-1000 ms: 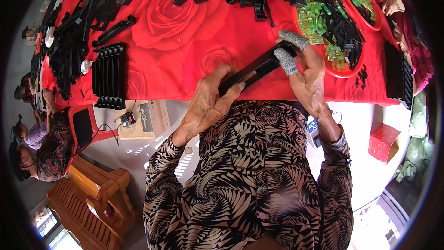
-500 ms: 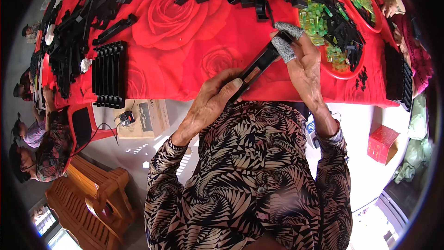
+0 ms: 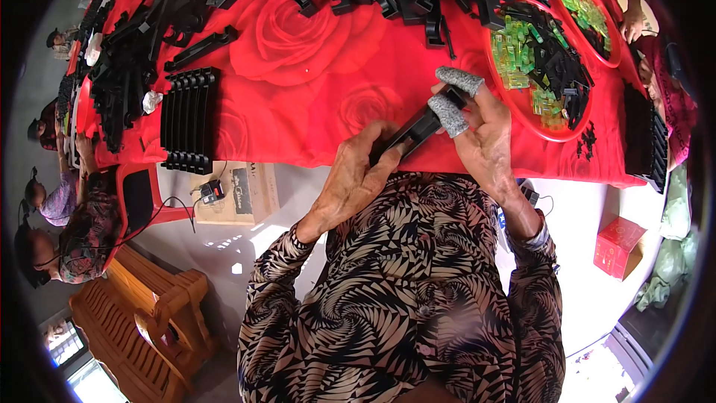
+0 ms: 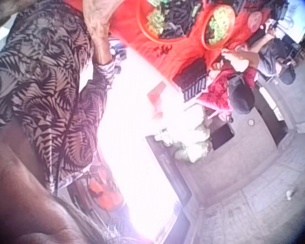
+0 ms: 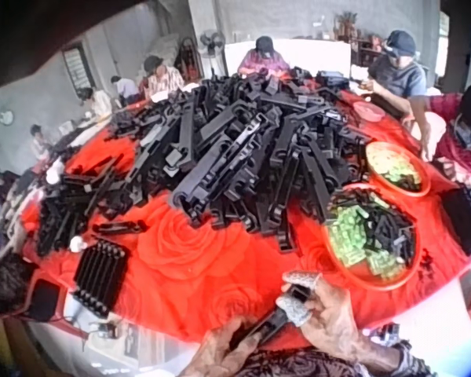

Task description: Wiping and inspecting black plastic components at a workshop table in a manufacturing facility.

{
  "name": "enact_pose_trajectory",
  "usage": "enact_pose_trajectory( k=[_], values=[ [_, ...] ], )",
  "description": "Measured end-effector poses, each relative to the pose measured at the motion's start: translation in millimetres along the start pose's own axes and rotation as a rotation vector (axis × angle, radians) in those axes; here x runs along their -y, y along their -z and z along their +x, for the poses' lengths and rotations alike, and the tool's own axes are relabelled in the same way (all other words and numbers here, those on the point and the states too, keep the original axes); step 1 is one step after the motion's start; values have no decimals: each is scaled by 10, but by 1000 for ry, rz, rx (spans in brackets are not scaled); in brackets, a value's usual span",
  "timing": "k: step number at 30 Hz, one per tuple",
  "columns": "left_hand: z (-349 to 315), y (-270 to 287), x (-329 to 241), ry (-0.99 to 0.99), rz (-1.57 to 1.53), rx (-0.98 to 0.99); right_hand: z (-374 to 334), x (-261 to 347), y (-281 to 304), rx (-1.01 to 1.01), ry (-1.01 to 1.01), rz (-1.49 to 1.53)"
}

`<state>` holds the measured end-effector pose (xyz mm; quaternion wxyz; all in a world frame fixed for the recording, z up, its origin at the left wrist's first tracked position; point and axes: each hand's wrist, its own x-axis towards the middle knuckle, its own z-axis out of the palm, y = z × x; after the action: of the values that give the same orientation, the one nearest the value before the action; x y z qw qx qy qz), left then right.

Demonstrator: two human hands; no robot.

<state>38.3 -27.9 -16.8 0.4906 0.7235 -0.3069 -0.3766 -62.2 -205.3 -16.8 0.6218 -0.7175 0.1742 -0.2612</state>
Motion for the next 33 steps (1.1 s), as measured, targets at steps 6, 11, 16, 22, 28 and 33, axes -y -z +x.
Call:
enact_pose_trajectory(
  k=[6, 11, 16, 22, 28, 33],
  values=[
    [-36, -87, -69, 19, -128, 34, 38, 62, -15, 12, 193, -253],
    [-83, -159, -107, -187, 36, 34, 50, 78, 27, 41, 450, -420],
    [-62, -247, -104, -156, 114, 15, 13, 22, 60, 21, 371, -350],
    [-25, -280, -63, -44, 13, -69, 148, -2, 55, 16, 331, -254],
    [-177, -332, -68, 23, -343, 0, 373, -207, 85, -138, 173, -31],
    [-280, -354, 24, 123, -609, 27, 304, -169, 181, -118, 160, -349]
  ],
)
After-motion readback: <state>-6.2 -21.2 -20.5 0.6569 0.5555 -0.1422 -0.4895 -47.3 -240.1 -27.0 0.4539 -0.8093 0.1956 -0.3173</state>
